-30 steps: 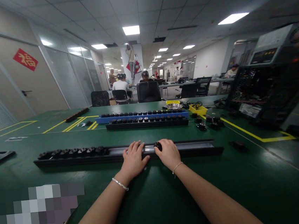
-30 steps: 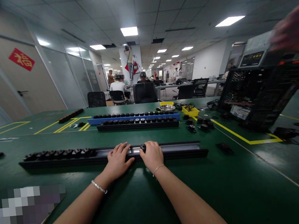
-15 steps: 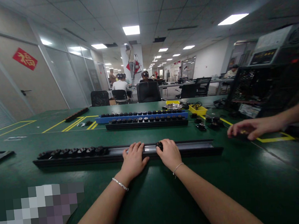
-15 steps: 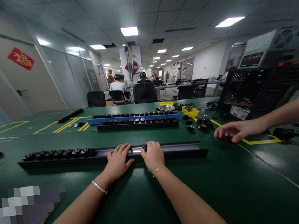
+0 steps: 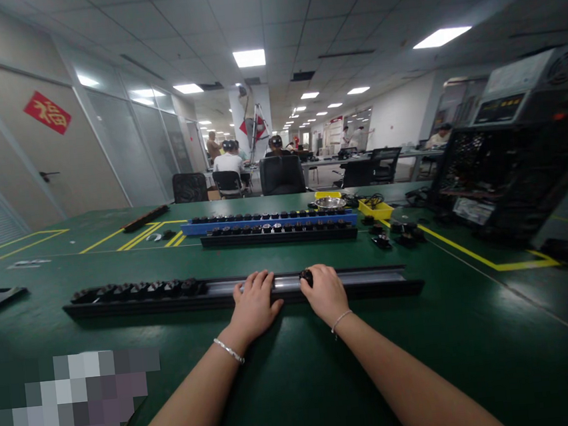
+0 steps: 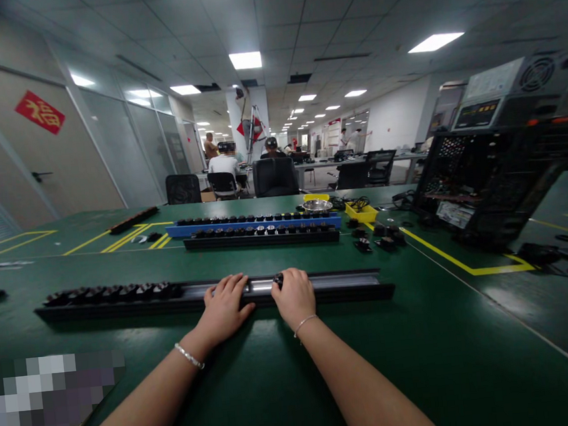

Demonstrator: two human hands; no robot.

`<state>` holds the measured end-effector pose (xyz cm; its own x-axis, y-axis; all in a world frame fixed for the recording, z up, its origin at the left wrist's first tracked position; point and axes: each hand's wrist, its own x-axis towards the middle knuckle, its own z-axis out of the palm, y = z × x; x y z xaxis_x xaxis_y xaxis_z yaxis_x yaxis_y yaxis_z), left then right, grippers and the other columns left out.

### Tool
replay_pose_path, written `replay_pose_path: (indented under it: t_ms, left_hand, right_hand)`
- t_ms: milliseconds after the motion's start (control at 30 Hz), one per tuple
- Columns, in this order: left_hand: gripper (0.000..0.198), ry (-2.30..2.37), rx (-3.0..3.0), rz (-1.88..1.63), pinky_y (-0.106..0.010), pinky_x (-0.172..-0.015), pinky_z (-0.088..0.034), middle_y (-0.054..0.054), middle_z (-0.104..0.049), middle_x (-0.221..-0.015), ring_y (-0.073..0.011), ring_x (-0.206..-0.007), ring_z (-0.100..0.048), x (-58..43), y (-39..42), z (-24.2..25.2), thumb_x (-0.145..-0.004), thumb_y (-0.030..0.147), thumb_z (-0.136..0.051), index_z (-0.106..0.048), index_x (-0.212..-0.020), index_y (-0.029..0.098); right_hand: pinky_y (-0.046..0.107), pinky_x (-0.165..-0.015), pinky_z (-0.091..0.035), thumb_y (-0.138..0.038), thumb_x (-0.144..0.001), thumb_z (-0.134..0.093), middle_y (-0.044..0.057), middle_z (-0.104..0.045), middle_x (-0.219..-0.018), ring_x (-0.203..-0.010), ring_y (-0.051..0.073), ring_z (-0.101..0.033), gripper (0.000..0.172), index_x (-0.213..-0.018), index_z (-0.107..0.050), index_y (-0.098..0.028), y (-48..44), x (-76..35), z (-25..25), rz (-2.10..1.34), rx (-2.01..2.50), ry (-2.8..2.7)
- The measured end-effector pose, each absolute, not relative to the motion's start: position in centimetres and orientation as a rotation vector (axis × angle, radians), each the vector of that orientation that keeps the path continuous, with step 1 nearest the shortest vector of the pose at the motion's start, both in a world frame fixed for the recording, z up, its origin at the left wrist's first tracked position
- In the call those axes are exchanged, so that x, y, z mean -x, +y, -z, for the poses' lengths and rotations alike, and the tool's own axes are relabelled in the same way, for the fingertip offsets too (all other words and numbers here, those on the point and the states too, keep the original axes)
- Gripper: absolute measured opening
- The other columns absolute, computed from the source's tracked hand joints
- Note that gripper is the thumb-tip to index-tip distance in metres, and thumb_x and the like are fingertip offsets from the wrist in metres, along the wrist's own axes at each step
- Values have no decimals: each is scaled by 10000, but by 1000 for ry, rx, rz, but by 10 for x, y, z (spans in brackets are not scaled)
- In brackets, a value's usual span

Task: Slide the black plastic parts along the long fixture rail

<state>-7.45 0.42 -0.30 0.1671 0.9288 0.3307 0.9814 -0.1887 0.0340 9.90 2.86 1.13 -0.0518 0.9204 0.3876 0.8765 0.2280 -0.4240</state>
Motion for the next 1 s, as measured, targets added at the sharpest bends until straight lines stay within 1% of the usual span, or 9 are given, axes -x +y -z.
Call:
replay_pose_path:
  t_ms: [200,667,1000]
  left_hand:
    - [552,-1911,2246,373,-502,-997,-242,-81,-386,-1400,-286,-1286,-284,73,3,0,-821,437,-447,-360,-1335,255]
    - [550,-1910,2249,362,-497,-1002,-240,-81,-383,-1398,-280,-1288,-280,72,2,-2,-816,431,-459,-361,-1328,256]
    - [540,-1874,2260,433,-490,-995,-243,-70,-387,-1402,-265,-1284,-290,75,4,2,-816,432,-454,-369,-1318,250]
  right_hand:
    - [310,-892,-341,-316,-819,-428,99,-600,-1061,-1020,213,-468,317,-1006,-619,-146,30,-102,-9,-97,1645,-1905]
    - [309,-887,-346,-310,-818,-426,101,-605,-1057,-1022,211,-475,315,-1001,-626,-149,29,-108,-11,-86,1666,-1896]
    - [305,-892,-340,-318,-820,-413,97,-601,-1063,-1025,219,-474,325,-1000,-624,-147,29,-113,-10,-90,1674,-1887]
